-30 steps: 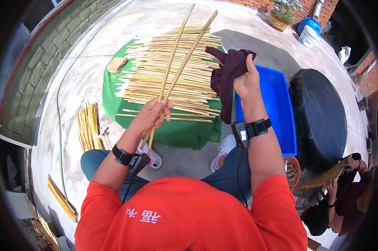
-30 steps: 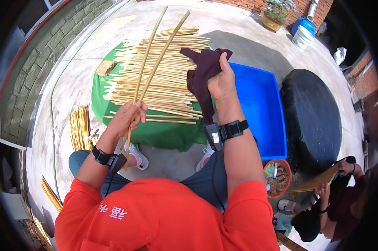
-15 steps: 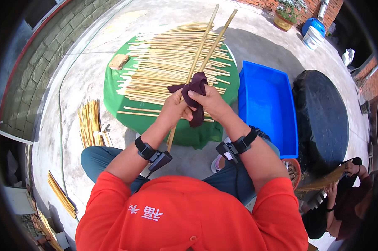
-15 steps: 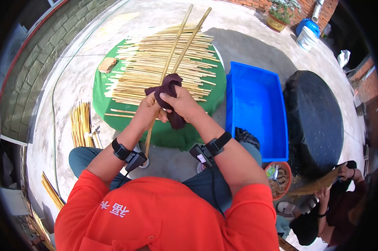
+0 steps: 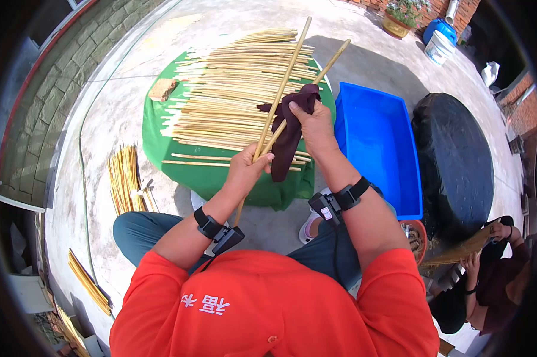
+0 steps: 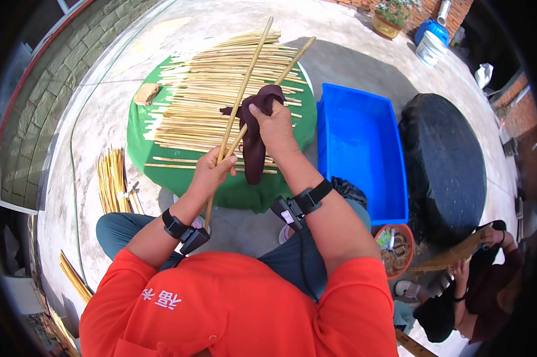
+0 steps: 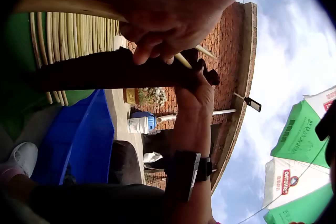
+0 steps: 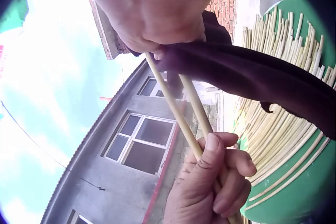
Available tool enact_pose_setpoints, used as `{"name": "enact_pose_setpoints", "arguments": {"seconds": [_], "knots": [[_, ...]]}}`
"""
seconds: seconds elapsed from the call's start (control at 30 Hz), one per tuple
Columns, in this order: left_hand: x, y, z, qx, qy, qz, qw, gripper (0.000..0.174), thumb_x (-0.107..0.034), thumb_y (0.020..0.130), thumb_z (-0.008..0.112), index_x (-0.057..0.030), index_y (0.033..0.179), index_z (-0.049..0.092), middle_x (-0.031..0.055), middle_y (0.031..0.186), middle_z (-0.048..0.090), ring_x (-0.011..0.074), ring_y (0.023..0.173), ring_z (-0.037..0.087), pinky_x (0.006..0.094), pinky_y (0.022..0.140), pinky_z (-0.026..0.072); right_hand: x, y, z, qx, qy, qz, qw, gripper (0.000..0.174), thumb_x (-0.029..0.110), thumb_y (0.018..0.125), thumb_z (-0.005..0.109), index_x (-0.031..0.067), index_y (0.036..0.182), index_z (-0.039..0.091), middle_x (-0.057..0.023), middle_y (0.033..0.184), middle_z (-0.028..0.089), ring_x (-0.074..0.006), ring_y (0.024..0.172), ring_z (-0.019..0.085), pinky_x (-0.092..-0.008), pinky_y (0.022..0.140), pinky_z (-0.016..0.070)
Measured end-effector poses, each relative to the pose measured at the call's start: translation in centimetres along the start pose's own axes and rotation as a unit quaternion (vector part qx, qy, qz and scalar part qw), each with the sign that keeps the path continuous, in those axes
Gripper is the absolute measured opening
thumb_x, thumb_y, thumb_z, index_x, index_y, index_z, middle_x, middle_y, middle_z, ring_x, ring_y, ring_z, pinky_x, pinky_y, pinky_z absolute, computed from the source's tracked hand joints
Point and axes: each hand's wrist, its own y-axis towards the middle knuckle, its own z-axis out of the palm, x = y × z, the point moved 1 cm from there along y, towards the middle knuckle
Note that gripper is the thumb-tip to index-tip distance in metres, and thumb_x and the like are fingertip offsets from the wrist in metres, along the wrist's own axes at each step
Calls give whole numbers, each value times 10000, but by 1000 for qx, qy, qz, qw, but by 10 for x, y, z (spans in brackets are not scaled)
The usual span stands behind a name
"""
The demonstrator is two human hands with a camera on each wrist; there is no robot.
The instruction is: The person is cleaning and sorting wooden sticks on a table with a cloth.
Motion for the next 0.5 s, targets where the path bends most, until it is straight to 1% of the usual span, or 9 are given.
{"name": "enact_pose_setpoints", "arguments": {"seconds": [0.03,0.17,0.23,0.3,0.33,0.37,0.4,0.43,0.5], "knots": [[3,-4,-5,6,11,-8,1000,117,-170,831,600,-67,873,565,-27,564,519,18,455,357,179,408,267,5,7,-6,-18,14,1,1000,96,13,814,582,11,905,611,-30,860,625,-102,746,569,-232,674,460],[13,-18,-30,16,44,-47,998,128,-184,827,606,-67,862,567,-38,547,492,16,468,344,186,415,257,27,31,-32,-118,65,-70,988,89,-5,806,582,-2,890,611,-42,858,620,-116,737,568,-238,683,455],[22,-21,-46,19,57,-39,997,124,-181,829,603,-68,862,563,-31,545,494,15,449,339,183,402,247,29,48,-57,-167,80,-99,978,108,-11,811,571,-5,917,586,-62,859,617,-157,757,589,-269,703,481],[34,-25,-68,22,69,-29,997,121,-178,831,600,-69,863,559,-23,544,496,15,430,334,179,388,236,37,58,-80,-157,167,-122,966,121,-5,824,548,1,945,553,-74,861,606,-183,771,599,-306,691,500],[41,-28,-82,-10,15,-64,998,123,-177,834,598,-68,867,552,-8,544,504,18,405,330,177,369,229,49,58,-92,-154,182,-125,963,182,6,815,569,-19,990,521,-117,915,605,-264,822,611,-370,759,519],[46,-29,-92,-41,-39,-98,994,125,-175,836,595,-66,871,545,7,543,512,21,379,325,174,350,223,57,57,-99,-136,221,-145,955,216,95,839,573,-31,1008,522,-140,955,601,-286,869,599,-406,814,491],[47,-27,-98,-39,-38,-96,994,125,-175,836,595,-66,871,545,7,543,512,21,379,325,174,350,223,65,55,-103,-68,293,-99,949,239,144,854,558,-29,1016,527,-141,980,601,-282,899,591,-412,849,467],[46,-26,-105,-79,-71,-72,992,129,-172,835,596,-63,878,542,25,558,529,26,360,321,173,335,222,69,52,-103,1,362,-52,931,271,194,869,544,-27,1025,533,-142,1006,600,-278,929,583,-418,883,443],[40,-25,-106,-123,-103,-49,986,134,-170,834,598,-60,884,539,44,572,545,31,341,316,172,320,221,63,50,-98,38,384,-17,922,287,225,880,524,-22,1026,541,-137,1029,598,-269,952,576,-410,903,426]]}}
